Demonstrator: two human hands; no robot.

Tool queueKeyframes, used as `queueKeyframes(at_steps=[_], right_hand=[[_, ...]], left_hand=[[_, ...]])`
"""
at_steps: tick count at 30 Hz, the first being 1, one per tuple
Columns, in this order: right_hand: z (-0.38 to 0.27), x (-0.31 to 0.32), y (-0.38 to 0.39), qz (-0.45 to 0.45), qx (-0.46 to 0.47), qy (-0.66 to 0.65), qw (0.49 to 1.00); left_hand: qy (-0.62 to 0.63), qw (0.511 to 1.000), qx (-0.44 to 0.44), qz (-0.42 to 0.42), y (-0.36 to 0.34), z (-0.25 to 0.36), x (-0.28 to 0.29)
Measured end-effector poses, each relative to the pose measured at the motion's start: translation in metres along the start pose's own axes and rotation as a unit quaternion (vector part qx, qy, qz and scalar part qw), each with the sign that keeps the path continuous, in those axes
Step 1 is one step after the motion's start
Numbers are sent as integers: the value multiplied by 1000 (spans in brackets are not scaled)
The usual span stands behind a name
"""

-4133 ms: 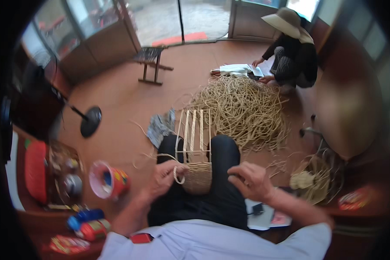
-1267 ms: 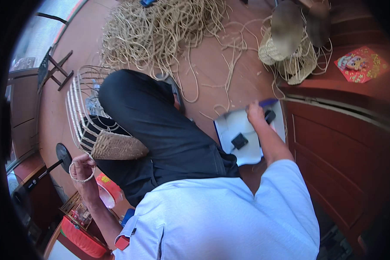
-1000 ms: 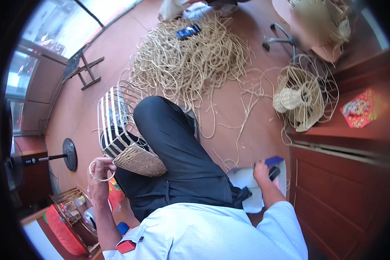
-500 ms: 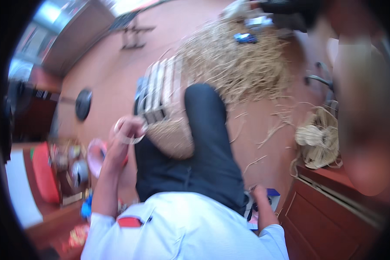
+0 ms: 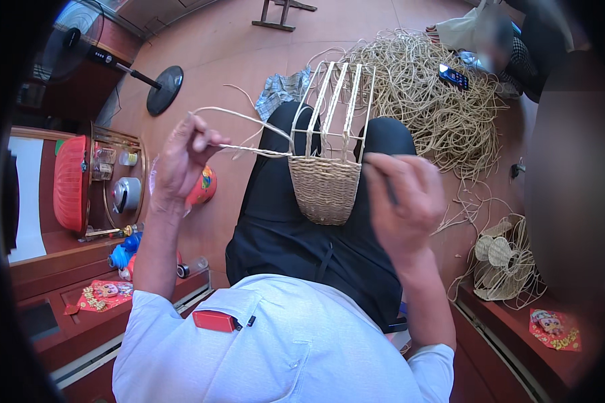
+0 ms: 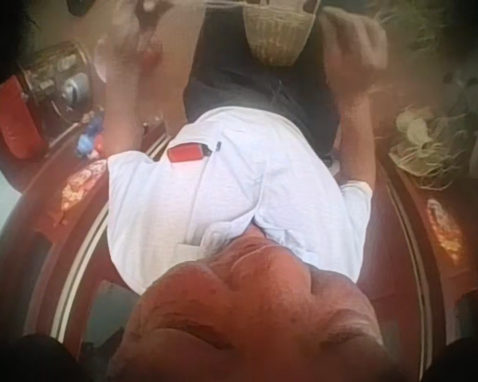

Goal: Weaving thin straw or bamboo strips into a handcrafted basket structure.

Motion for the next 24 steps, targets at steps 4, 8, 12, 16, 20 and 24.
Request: queueKeyframes(at_steps=[4, 8, 12, 16, 20, 24], right_hand=[[-38, -63, -19, -62, 2, -24, 998], [-53, -110, -14, -101, 10, 2, 995], [-46, -107, -17, -96, -12, 25, 995], [-43, -116, -16, -111, -32, 33, 993], [-38, -115, -12, -106, -39, 47, 992], [-39, -114, -11, -89, -30, 63, 994]], left_hand=[[21, 998, -46, 39, 8, 44, 42], [34, 993, -75, 87, 25, 88, 92], [0, 988, -105, 111, 33, 129, 106], [40, 974, -152, 161, 52, 183, 199], [-14, 941, -173, 289, 85, 254, 335], [-58, 898, -158, 407, 142, 316, 492]])
Point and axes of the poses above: each hand's wrist, its own y-axis away from the middle knuckle, its own x-axis out of the back of the hand, z = x × y, the point moved 10 cm from there along -y, towards the middle knuckle, and after that the axes turned 3 degrees about y, right-handed, at the moved point
